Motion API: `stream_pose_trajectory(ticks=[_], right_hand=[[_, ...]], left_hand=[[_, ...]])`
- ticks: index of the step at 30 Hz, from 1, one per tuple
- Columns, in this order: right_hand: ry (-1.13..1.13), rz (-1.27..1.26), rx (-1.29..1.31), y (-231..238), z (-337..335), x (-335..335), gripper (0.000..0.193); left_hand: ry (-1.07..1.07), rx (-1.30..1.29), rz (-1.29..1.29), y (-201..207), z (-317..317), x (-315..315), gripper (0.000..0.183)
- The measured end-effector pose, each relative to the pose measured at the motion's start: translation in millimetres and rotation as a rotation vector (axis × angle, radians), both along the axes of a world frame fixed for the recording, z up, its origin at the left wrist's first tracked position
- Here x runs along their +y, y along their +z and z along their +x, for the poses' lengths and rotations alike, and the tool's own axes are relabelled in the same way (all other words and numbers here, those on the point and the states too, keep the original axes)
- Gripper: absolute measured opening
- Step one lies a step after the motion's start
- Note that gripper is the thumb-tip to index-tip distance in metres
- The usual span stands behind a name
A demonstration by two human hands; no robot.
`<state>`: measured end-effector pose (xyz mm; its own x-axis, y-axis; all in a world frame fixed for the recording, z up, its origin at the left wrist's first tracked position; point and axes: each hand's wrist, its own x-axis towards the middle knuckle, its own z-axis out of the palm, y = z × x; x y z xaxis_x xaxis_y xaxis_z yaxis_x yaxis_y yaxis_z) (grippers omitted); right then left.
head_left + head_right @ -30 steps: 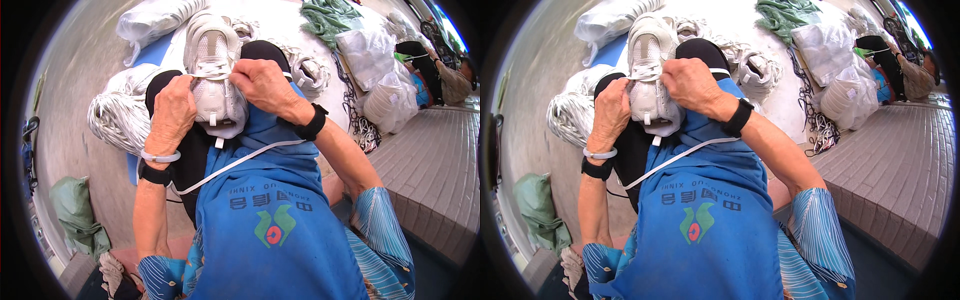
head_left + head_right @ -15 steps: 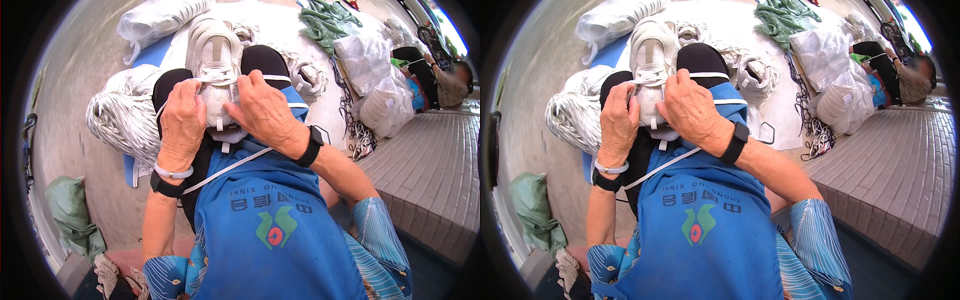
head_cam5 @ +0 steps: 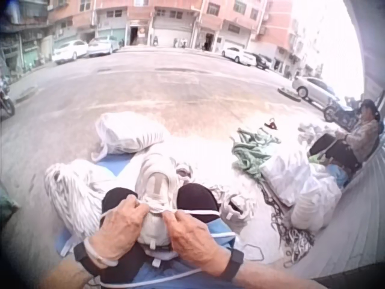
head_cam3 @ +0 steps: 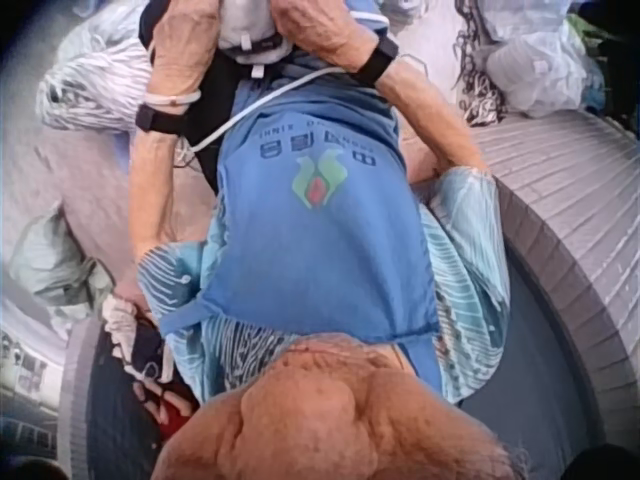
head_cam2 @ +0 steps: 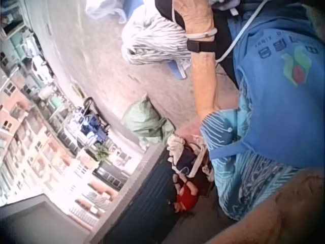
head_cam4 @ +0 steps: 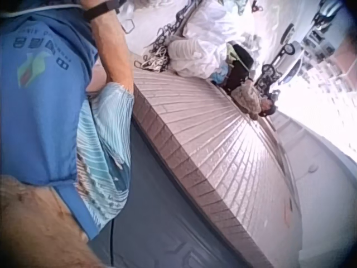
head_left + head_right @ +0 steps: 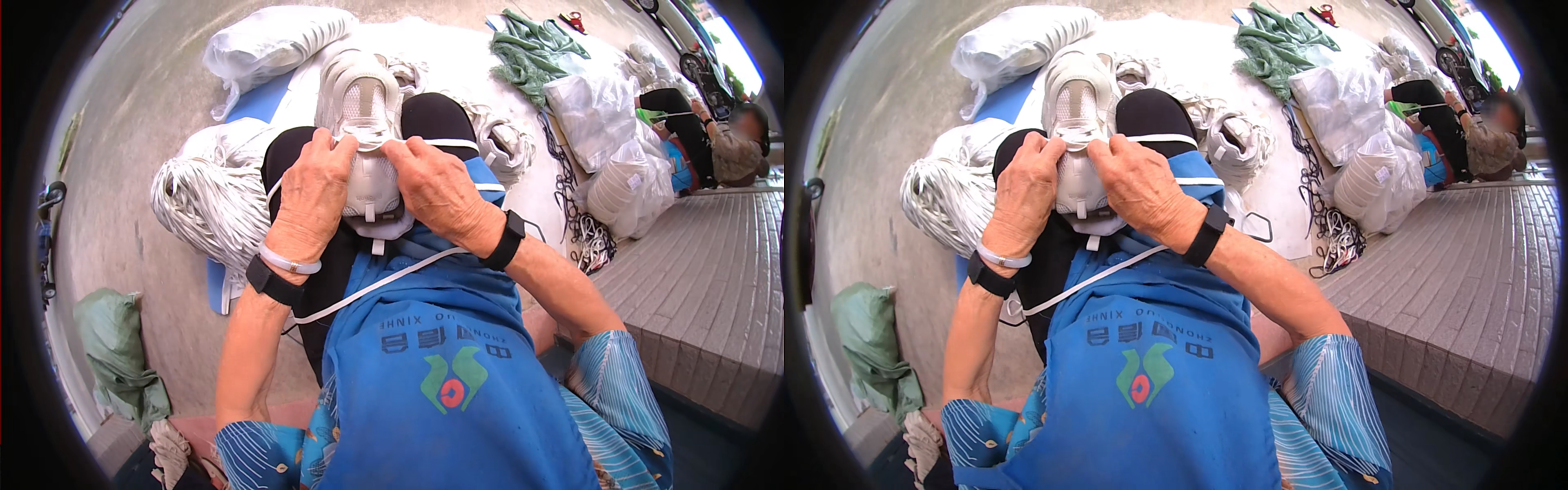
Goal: Lacing a white sneaker.
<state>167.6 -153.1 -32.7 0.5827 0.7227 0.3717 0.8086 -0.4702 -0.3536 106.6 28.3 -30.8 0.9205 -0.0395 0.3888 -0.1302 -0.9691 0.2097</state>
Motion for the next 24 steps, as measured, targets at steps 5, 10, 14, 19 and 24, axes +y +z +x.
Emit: stream_pose_trajectory(ticks=[5, 10, 14, 19, 24], right_hand=[[-0.051, -0.226, -0.191, 8.7, 0.5, 12.3, 0.019], [0.026, -0.186, -0.411, 6.1, 13.9, 24.5, 0.006], [0.140, -0.038, -0.081, 36.9, 8.3, 19.0, 0.009], [0.415, 0.349, 0.570, 75.4, -13.9, -21.9, 0.007], [0.255, 0.528, 0.802, 47.1, -26.4, -0.5, 0.003]], left_hand=[[-0.075, -0.164, 0.059, 2.6, 5.0, 4.5, 0.007], [-0.114, -0.182, -0.058, 3.0, 5.3, 4.8, 0.009], [-0.070, -0.173, -0.402, 13.8, -10.3, -5.8, 0.012], [-0.072, -0.070, -0.837, 56.8, -65.2, -24.7, 0.014], [-0.340, -0.049, -0.954, 78.9, -78.5, -55.7, 0.021]])
